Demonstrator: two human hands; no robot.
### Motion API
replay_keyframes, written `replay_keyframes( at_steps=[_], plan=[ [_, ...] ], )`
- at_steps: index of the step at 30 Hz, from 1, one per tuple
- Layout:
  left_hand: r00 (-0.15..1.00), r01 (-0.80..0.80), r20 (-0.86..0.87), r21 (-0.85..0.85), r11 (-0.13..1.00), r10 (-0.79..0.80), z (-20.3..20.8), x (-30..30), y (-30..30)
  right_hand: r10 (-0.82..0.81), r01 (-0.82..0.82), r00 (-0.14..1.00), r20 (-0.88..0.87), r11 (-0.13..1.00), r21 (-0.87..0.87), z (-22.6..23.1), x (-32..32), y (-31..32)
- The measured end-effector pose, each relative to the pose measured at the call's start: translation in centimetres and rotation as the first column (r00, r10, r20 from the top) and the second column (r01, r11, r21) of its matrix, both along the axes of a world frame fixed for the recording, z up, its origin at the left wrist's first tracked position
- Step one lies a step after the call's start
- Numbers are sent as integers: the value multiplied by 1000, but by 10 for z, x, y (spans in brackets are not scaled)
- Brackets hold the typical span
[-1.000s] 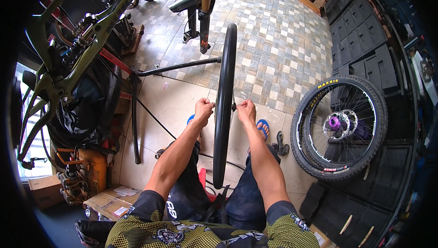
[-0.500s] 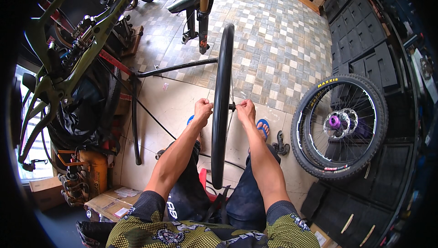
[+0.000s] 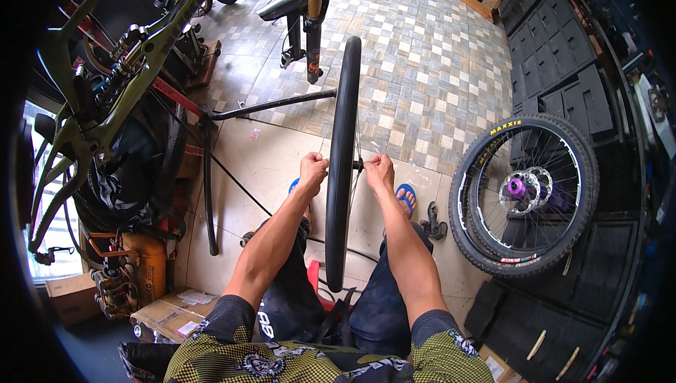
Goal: The person seats a bicycle tire onto a rim, rotates the wheel to check seating, and then uses a hand pump to inflate the tire. The person checks the tire pressure with a gauge and continues pumping.
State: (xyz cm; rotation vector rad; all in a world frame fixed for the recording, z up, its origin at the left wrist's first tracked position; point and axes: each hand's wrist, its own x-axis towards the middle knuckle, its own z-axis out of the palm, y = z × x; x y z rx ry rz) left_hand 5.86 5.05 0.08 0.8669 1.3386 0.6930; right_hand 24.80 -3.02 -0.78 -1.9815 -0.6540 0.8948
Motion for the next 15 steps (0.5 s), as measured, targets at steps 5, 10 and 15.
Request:
replay_keyframes(
  at_steps=[5, 10, 15],
  plan=[
    [1000, -10, 12, -11, 1000, 10, 4, 1, -1, -1, 2, 1000, 16, 1000, -9, 2, -1, 0],
    [1000, -15, 15, -9, 1000, 15, 3, 1, -1, -6, 6, 1000, 0, 1000, 18, -2, 1, -1],
    [998, 43, -47, 4, 999, -42, 2, -1, 0, -17, 18, 999, -51, 1000, 22, -4, 1, -1]
  ],
)
